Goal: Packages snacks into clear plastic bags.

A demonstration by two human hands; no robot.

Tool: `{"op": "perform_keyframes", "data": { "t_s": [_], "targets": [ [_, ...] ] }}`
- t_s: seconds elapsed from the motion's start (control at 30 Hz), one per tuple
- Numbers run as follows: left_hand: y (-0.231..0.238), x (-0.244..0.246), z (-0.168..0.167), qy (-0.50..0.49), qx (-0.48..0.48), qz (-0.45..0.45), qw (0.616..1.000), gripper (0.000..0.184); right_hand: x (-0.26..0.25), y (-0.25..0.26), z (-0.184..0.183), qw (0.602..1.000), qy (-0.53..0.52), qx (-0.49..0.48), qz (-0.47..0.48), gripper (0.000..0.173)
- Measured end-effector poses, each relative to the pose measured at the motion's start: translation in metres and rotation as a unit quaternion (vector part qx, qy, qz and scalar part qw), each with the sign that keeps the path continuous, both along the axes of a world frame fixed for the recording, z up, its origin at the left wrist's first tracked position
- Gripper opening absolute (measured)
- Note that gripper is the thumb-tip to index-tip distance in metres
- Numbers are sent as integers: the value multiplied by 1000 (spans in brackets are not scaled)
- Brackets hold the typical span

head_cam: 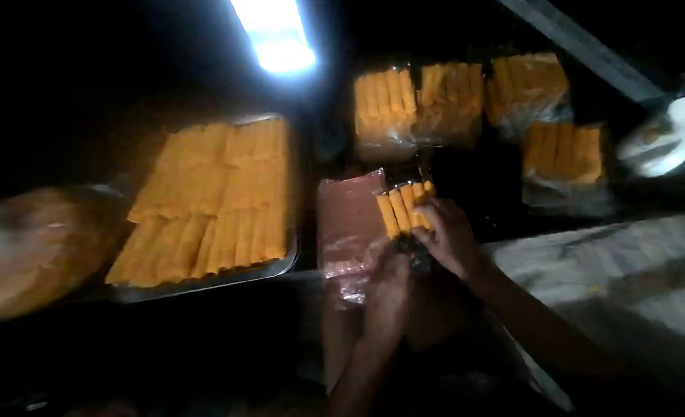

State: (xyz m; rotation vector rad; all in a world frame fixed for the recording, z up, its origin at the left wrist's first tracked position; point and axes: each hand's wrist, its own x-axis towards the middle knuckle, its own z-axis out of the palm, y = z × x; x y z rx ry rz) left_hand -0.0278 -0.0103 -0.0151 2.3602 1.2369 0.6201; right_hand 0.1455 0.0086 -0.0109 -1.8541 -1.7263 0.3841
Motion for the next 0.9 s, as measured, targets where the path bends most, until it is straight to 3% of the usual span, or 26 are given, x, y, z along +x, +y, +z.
{"op": "perform_keyframes", "data": {
  "t_s": [0.33, 0.53, 0.6, 0.8, 0.9],
  "targets": [
    [4, 4, -8, 46, 44, -15, 998, 28, 13, -24, -17, 996, -58, 64, -13, 24],
    [4, -5, 4, 19, 15, 17, 1000, 34, 13, -51, 13, 998, 4, -21, -58, 41],
    [7, -4, 17, -23, 17, -10, 1000, 27, 18, -59, 26, 997, 45, -13, -69, 36],
    [26, 10, 89, -200, 37, -125, 971, 13, 49, -77, 75, 969, 137, 205, -17, 17],
    [40, 35, 120, -193, 65, -154, 967, 10, 71, -79, 102, 961, 138, 241, -16, 14]
  ]
}}
